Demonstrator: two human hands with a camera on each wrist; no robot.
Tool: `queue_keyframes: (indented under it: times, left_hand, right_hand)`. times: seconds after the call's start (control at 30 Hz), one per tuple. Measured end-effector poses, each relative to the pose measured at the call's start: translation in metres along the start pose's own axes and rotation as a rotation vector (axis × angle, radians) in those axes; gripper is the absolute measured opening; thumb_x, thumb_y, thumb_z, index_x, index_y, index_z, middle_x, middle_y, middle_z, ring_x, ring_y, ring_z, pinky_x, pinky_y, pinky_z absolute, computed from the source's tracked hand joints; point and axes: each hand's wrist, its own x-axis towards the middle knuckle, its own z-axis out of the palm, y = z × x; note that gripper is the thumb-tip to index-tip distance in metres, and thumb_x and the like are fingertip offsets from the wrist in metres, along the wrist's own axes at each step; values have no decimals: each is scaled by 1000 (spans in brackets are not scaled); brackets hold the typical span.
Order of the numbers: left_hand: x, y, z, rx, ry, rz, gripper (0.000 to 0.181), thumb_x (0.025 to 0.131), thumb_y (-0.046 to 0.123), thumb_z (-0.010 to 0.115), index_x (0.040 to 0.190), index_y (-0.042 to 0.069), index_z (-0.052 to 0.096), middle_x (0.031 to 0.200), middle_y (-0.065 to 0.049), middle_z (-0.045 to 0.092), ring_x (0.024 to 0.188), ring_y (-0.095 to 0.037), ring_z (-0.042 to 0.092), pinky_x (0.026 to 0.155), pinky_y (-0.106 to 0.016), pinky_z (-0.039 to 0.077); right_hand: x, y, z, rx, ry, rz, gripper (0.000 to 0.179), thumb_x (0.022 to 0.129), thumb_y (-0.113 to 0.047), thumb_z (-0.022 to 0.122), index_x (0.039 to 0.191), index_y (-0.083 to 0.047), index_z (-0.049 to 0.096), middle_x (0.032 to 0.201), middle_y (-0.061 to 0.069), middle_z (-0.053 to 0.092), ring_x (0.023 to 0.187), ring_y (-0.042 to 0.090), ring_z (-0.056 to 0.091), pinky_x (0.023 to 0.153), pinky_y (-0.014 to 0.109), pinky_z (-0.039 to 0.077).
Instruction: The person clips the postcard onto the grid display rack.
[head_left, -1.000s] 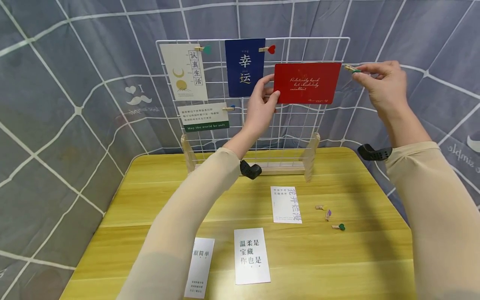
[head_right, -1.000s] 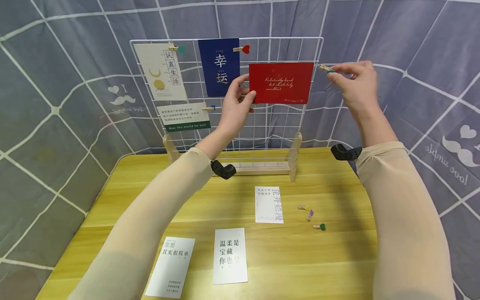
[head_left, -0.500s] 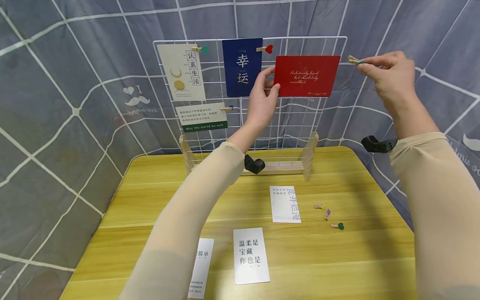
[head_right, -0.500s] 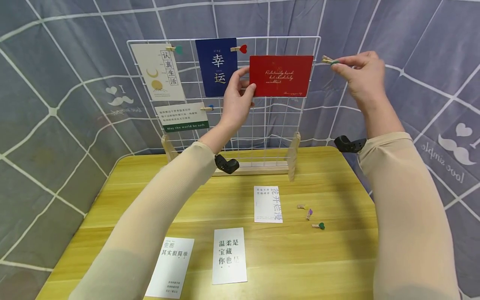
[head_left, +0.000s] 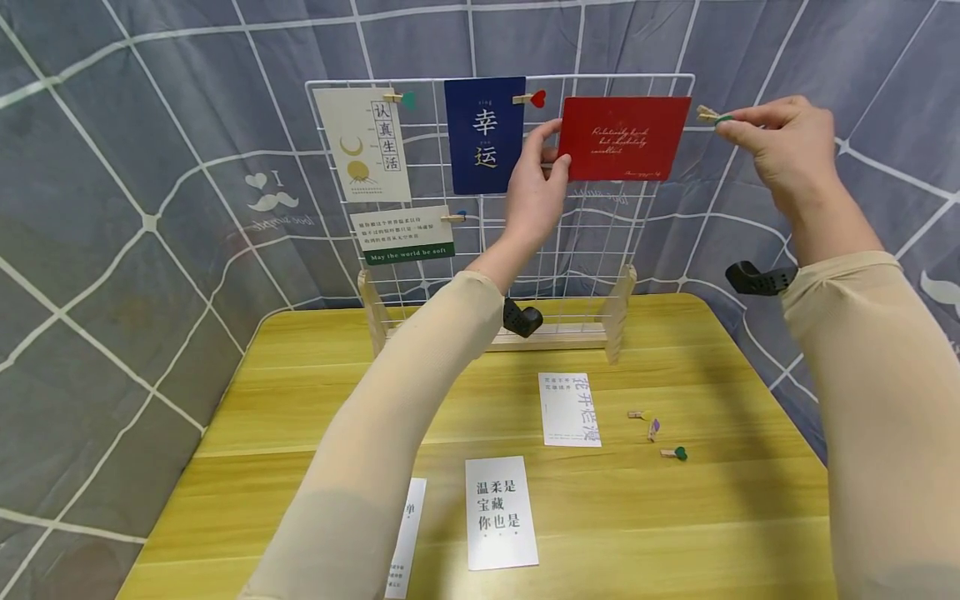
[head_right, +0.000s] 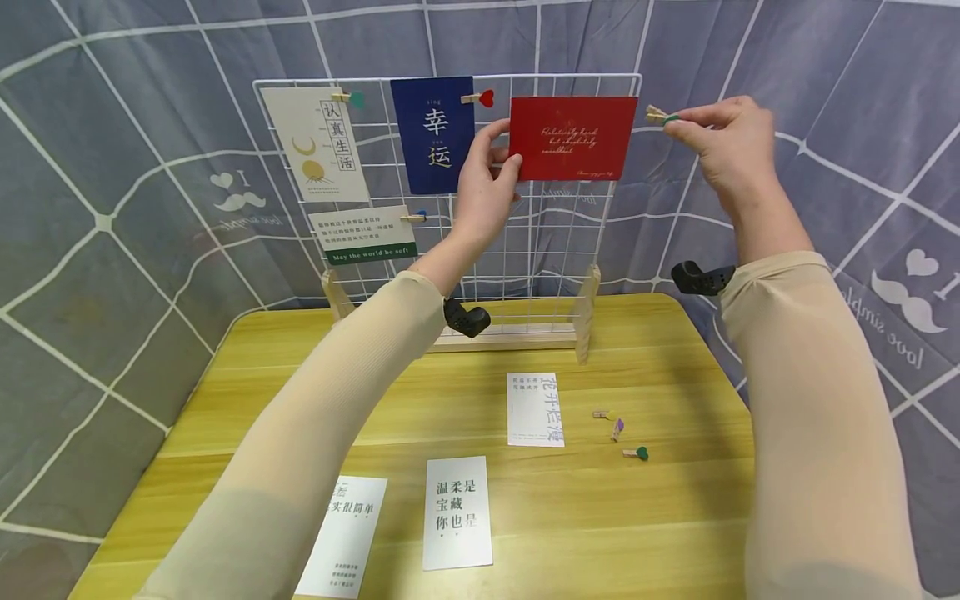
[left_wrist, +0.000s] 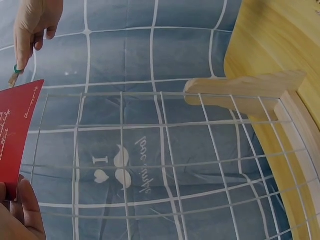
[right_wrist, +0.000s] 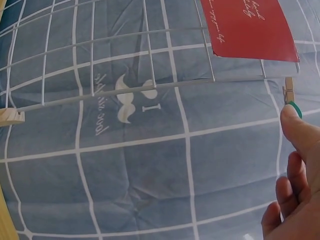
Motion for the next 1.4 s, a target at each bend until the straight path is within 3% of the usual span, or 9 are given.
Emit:
queue_keyframes:
  times: [0.4,0.6,1.07,1.4]
  left_hand:
    - [6,9,6,6,18,-30,44,108,15,52,151,25,44,119,1,62,99,-9,60,78,-21,51]
    - [8,12,8,49,38,-31,44,109,15,49,151,25,44,118,1,61,98,-9,60,74,-23,50]
    - [12,11,14,22,38,-53,44,109,15,49,151,27,43,121,1,61,101,-8,58,75,-21,51]
    - [11,15,18,85,78,-63,45,109,17,49,152,28,42,118,2,61,97,-8,58,73,-21,50]
  right_hand:
    - [6,1,7,-24,-19,52,35,85,-33,84,115,-16,81,110,-14,50,104,3,41,93,27,35]
    - [7,0,7,3,-18,77,39,83,-34,86,116,-15,80,111,-13,51,105,3,42,95,26,35]
    - [9,-2,13,4,-14,86,31,86,-29,84,114,-16,81,108,-13,51,104,3,41,95,26,32]
    - [9,-4,14,0,-14,138,46,81,-40,85,122,-19,78,112,-14,51,111,4,39,112,34,29]
